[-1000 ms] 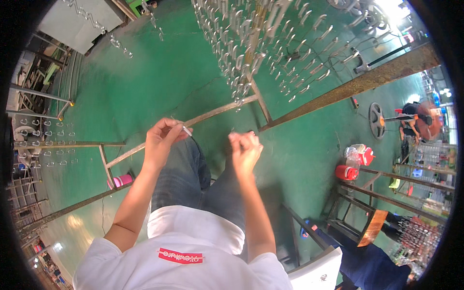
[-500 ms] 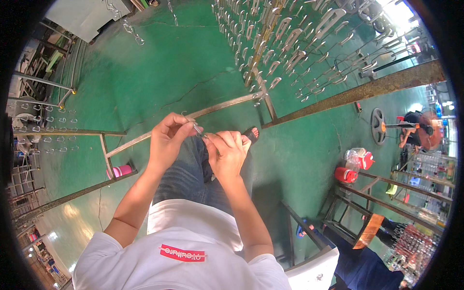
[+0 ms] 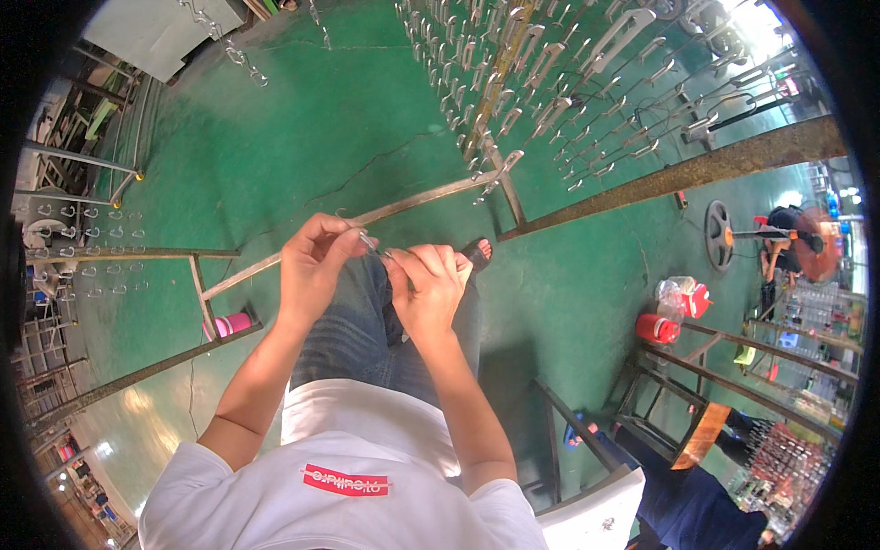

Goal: The person repeatedly picks up small metal hooks and links them together by hand, then hangs the assembled chains onto a metal rack. The process is continuous and repetitive, with the person working steadily to build and hang multiple chains.

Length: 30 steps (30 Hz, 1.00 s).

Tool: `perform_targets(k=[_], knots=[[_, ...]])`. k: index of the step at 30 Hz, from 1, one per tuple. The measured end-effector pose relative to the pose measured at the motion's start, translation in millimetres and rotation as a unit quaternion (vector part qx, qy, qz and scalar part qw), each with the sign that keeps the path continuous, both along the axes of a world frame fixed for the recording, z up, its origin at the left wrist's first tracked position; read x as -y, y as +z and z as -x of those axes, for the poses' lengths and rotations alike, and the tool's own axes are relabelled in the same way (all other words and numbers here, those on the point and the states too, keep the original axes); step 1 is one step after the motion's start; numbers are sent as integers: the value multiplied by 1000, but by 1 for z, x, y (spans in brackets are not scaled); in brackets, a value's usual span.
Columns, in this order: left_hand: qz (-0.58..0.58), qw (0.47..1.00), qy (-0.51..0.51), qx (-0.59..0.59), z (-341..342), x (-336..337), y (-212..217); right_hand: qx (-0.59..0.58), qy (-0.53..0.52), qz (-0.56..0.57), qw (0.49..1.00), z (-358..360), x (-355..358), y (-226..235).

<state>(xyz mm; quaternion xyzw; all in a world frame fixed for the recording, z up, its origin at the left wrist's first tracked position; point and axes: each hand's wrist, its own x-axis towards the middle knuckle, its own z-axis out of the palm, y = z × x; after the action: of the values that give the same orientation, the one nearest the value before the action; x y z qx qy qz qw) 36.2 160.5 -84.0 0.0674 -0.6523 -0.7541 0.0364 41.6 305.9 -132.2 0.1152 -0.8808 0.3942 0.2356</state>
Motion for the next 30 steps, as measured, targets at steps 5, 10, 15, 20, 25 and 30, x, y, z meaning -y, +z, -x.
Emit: perform_targets(k=[5,10,15,20,25,30], knots=[[17,1000,4,-6,-1,2,-2,2,-1,4,1000,1,1,-3],[131,990,39,-42,-3,2,-4,21,-2,21,1000,4,5,-11],[205,973,50,-90,-2,-1,-6,51,-3,34,998,5,0,-29],[203,974,30,-98,3,11,-8,113,-81,102,985,24,-44,-65],[182,978,54,-87,7,22,-6,59,-197,202,957,105,-93,-78],[162,981,70,-80,7,26,-3,10,-198,259,945,181,-84,-63]])
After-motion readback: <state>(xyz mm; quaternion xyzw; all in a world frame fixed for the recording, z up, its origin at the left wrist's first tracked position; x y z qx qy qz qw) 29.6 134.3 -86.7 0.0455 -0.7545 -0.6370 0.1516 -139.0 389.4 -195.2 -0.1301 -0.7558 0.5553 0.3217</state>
